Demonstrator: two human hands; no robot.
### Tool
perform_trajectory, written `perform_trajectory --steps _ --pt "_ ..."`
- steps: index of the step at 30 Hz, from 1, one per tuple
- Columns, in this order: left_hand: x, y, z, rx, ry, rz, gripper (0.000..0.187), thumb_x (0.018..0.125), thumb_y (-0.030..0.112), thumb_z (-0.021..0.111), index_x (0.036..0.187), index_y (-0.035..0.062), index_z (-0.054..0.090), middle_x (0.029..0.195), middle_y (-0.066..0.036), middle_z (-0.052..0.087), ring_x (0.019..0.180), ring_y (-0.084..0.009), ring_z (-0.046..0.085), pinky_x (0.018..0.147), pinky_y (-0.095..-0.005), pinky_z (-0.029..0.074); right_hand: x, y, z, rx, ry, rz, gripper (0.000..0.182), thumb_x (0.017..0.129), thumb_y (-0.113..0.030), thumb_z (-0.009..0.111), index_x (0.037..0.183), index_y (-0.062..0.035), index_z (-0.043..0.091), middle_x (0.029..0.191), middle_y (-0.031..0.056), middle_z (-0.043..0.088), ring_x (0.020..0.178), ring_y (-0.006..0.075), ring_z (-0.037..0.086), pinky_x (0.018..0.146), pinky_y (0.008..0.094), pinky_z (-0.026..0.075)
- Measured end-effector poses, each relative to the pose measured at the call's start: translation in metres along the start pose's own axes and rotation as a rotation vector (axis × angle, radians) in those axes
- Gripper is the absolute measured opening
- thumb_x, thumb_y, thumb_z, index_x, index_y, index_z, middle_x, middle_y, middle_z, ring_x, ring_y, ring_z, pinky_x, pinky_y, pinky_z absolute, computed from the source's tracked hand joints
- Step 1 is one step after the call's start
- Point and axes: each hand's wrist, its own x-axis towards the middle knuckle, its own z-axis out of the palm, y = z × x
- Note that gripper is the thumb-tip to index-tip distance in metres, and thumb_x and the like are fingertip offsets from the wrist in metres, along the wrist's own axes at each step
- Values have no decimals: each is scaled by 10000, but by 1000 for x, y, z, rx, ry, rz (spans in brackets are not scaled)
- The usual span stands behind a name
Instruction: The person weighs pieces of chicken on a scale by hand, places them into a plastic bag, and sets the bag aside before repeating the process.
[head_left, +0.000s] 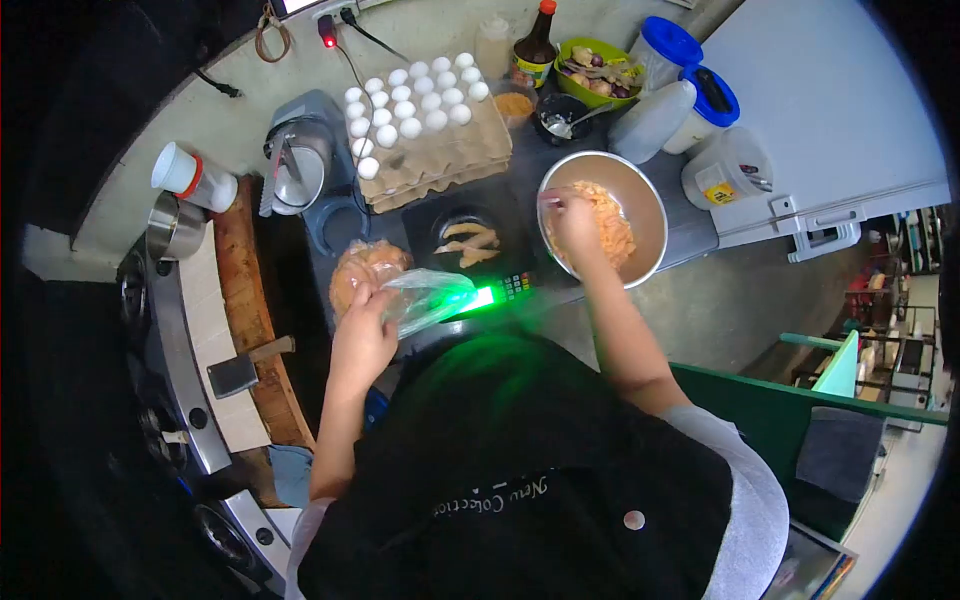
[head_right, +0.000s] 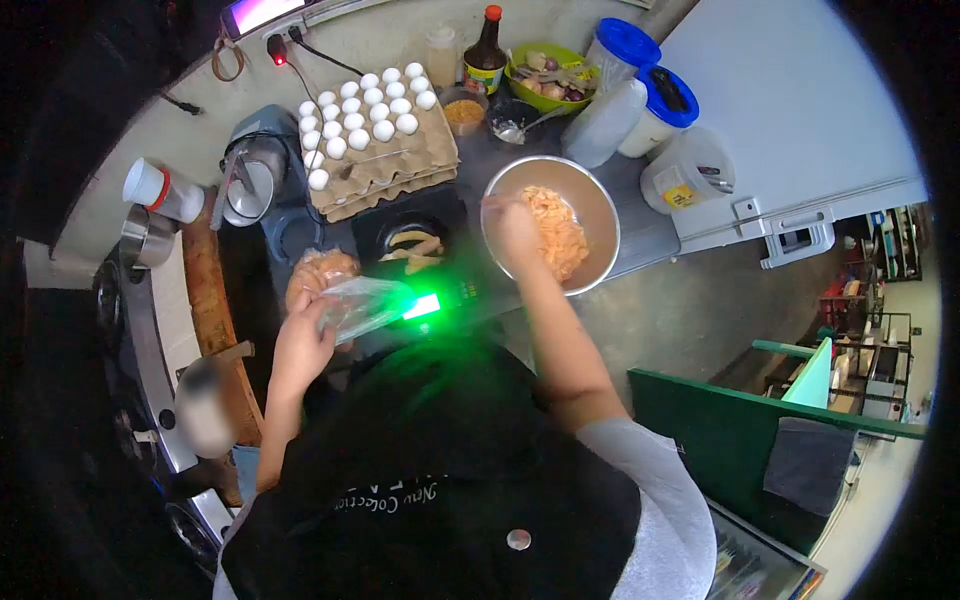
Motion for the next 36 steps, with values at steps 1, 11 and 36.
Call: perform_trajectory --steps 1,11,36 --pt "0 2 3 -13 5 10 386 715 -58 569 1095 -10 618 1084 -193 549 961 -391 597 820 -448 491 3 17 -10 -26 61 66 201 846 -83 541 949 -40 709 988 201 683 913 353 656 839 425 508" --pt "2 36 37 -55 39 -16 396 717 -55 558 1105 -5 621 1075 -207 542 981 -404 583 854 -451 476 20 109 -8 -316 -344 105 265 795 8 575 975 -114 726 899 169 702 800 311 685 724 417 531" --pt "-1 38 30 51 126 -93 387 729 -46 549 1105 -8 632 1057 -192 547 948 -390 596 830 -441 483 35 70 -97 548 -132 105 182 825 -41 660 999 -23 707 869 37 713 784 85 636 733 247 504"
